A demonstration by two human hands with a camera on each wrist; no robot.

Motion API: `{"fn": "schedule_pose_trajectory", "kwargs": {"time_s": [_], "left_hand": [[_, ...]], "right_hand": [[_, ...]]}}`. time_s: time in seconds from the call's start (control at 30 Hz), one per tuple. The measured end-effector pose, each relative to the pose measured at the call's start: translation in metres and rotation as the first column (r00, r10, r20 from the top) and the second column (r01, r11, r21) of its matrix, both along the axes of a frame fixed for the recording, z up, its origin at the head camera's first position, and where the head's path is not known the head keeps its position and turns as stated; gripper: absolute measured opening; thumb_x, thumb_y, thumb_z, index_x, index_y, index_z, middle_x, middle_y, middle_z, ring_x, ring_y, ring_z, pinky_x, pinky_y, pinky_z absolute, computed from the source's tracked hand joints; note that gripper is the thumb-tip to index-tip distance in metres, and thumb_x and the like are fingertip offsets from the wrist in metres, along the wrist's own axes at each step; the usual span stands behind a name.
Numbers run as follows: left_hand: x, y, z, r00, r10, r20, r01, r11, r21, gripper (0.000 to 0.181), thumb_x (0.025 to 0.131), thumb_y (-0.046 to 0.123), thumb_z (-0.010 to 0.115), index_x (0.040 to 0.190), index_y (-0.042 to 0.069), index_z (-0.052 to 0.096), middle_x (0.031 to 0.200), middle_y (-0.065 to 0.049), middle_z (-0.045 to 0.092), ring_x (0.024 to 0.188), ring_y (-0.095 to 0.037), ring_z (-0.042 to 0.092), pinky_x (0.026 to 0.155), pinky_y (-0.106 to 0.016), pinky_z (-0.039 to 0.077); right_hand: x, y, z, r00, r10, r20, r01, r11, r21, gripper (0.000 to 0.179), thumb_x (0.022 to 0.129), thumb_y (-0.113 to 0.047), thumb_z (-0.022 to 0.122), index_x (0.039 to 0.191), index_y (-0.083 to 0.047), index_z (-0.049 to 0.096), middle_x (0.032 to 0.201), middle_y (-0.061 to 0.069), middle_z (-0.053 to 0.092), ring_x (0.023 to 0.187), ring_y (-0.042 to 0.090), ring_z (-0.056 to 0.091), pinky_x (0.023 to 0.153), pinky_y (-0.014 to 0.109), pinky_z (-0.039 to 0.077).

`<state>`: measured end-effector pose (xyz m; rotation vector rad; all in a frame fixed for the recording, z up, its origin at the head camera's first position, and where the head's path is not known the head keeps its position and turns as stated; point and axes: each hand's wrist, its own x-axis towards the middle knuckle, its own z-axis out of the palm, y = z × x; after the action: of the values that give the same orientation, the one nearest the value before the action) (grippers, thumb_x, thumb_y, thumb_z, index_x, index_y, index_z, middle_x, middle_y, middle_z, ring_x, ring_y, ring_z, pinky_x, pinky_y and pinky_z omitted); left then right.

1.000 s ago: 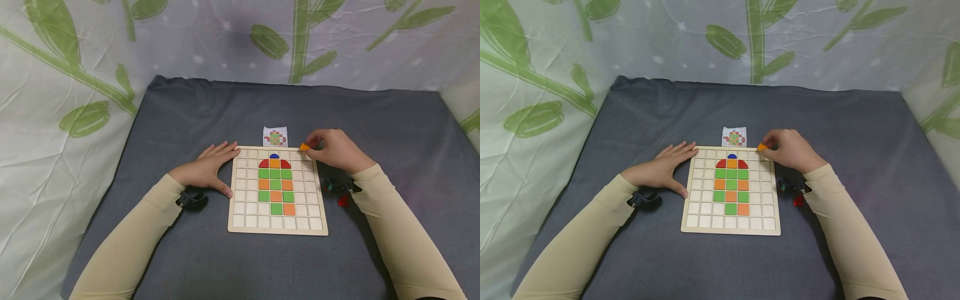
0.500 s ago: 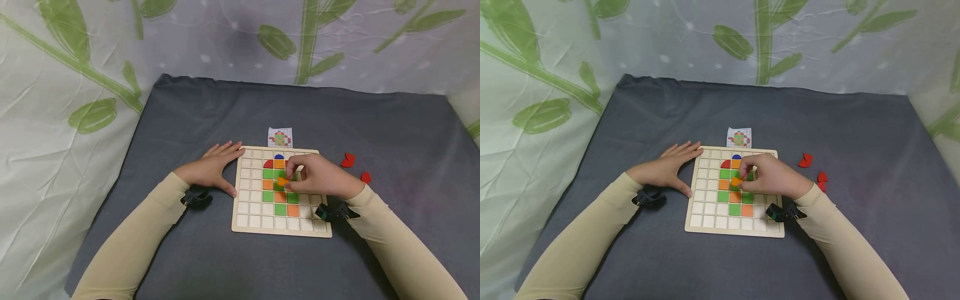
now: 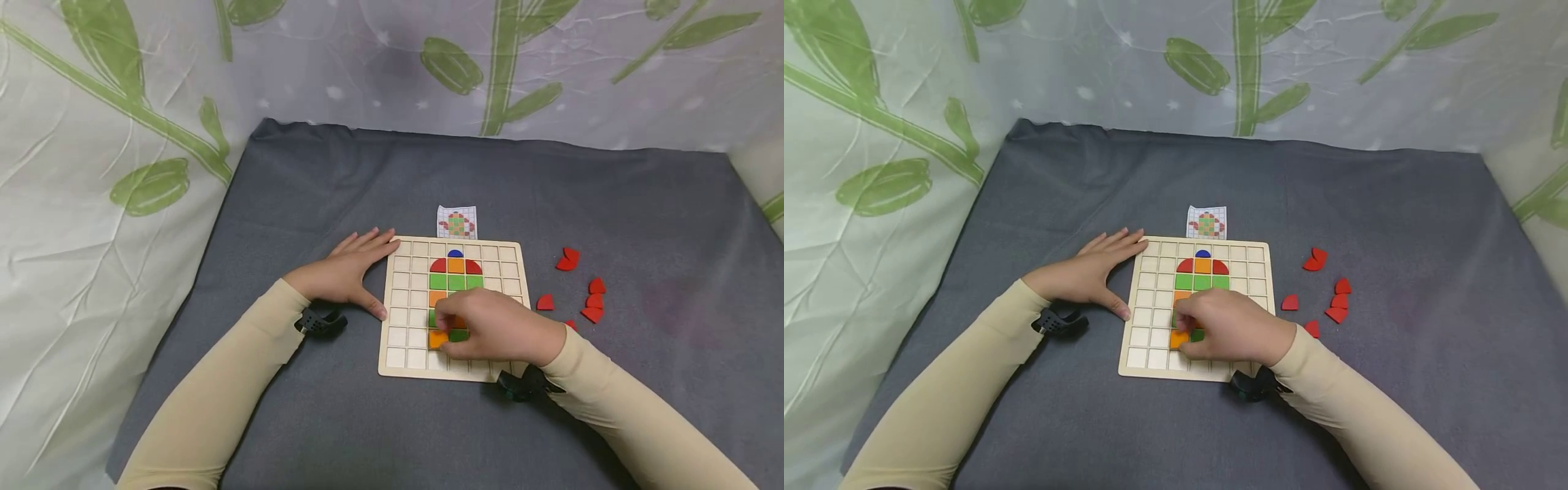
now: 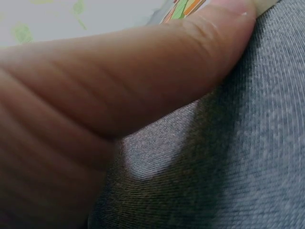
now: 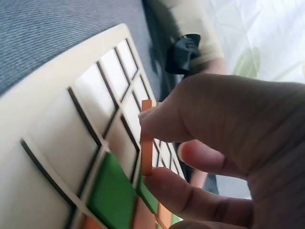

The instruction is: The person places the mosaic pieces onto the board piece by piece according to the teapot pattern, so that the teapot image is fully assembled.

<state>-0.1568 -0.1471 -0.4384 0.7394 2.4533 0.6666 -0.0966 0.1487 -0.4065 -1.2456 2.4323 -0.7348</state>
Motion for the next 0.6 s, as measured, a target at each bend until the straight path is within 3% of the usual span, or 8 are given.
{"fn": "schedule_pose_trajectory", "kwargs": {"time_s": [0.17,0.4,0.6], "left_hand": [[-0.0017,0.0,-0.0025,1.0,-0.001,-0.008,0.001,1.0,-0.004,0.134,0.069,0.061,0.094,0.17,0.017,0.018,0.178,0.002,0.004,0.164,-0.022,-0.004,0.131,-0.047,-0.007],[-0.0027,-0.0006,-0.0031,1.0,-0.001,-0.009,0.0,1.0,-0.01,0.133,0.07,0.062,0.093,0.17,0.018,0.018,0.178,0.004,0.003,0.164,-0.02,-0.005,0.131,-0.045,-0.007],[-0.0016,-0.0003,-0.0033,1.0,-0.001,-0.014,0.001,1.0,-0.016,0.134,0.068,0.062,0.094,0.17,0.019,0.018,0.178,0.003,0.004,0.164,-0.021,-0.005,0.131,-0.047,-0.007]], "right_hand": [[0.0063,-0.0043,-0.0029,0.999,0.015,-0.046,-0.013,0.999,0.038,0.012,0.083,-0.016,0.081,0.09,-0.021,0.073,0.086,-0.012,0.065,0.078,0.006,0.061,0.07,0.025,0.054],[0.0107,-0.0054,-0.0009,0.981,0.012,-0.193,0.009,0.994,0.105,0.012,0.084,-0.018,0.084,0.094,-0.02,0.077,0.09,-0.009,0.067,0.078,0.007,0.062,0.065,0.029,0.056],[0.0115,-0.005,0.0002,0.98,0.017,-0.198,0.003,0.995,0.099,0.013,0.085,-0.02,0.089,0.095,-0.02,0.082,0.091,-0.008,0.069,0.081,0.007,0.064,0.066,0.028,0.057]]}}
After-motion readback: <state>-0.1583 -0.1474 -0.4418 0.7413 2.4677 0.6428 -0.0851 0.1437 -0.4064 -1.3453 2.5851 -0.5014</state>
